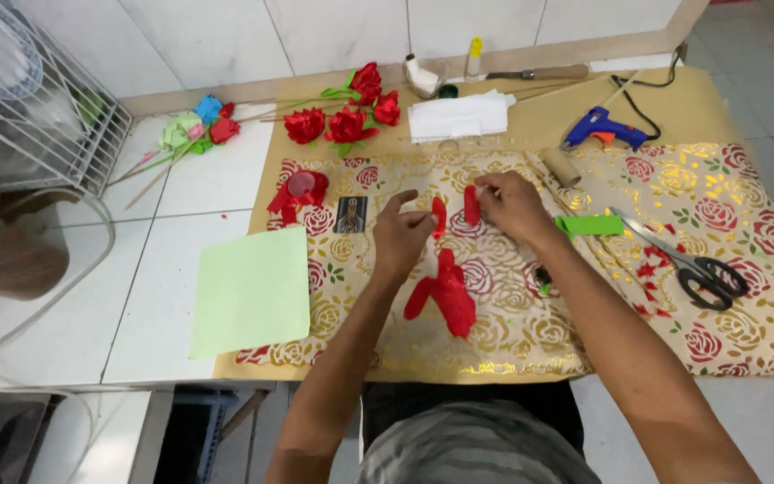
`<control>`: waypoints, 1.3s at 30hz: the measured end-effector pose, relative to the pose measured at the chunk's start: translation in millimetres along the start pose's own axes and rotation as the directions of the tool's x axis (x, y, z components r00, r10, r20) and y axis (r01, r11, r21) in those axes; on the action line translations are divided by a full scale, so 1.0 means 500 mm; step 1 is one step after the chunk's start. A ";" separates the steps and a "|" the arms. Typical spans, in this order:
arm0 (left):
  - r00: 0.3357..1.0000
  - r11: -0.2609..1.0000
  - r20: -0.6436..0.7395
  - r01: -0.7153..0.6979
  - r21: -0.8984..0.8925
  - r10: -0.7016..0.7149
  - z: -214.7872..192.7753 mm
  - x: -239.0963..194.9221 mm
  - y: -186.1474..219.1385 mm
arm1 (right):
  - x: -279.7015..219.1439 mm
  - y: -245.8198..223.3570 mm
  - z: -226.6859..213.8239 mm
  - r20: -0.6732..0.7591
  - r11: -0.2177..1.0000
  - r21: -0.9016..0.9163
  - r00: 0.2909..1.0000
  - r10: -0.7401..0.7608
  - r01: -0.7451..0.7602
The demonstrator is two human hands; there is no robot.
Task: Sealing the edges of fabric petals using a lighter to prevent fraying for artificial flower construction.
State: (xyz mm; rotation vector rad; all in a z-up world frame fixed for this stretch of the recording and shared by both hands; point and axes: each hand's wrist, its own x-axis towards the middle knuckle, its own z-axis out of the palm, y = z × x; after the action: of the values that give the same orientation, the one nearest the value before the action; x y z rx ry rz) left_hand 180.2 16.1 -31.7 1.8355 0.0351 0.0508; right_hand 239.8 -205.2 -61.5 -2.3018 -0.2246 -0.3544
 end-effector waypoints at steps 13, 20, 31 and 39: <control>1.000 0.938 0.030 -0.016 0.345 0.006 -0.004 0.088 -0.010 | 0.053 0.040 0.011 0.236 0.978 0.123 0.962 0.138 -0.171; 0.769 0.789 -0.181 -0.585 0.190 0.614 0.061 -0.046 -0.013 | -0.040 -0.060 -0.037 0.001 0.798 0.567 0.969 0.249 -0.205; 0.490 0.536 -0.224 -0.722 0.438 0.842 0.092 -0.163 0.000 | -0.215 -0.151 -0.017 -0.314 0.829 0.553 0.899 0.304 -0.087; 0.472 0.525 -0.234 -0.723 0.450 0.850 0.082 -0.216 0.041 | -0.255 -0.200 -0.014 -0.412 0.789 0.614 0.843 0.346 -0.024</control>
State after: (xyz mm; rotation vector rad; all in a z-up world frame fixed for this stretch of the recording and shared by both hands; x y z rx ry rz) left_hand 74.6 -34.5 -24.2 1.9427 -0.5622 1.2033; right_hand 91.0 -148.7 -29.7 -1.5221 0.1590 -0.6672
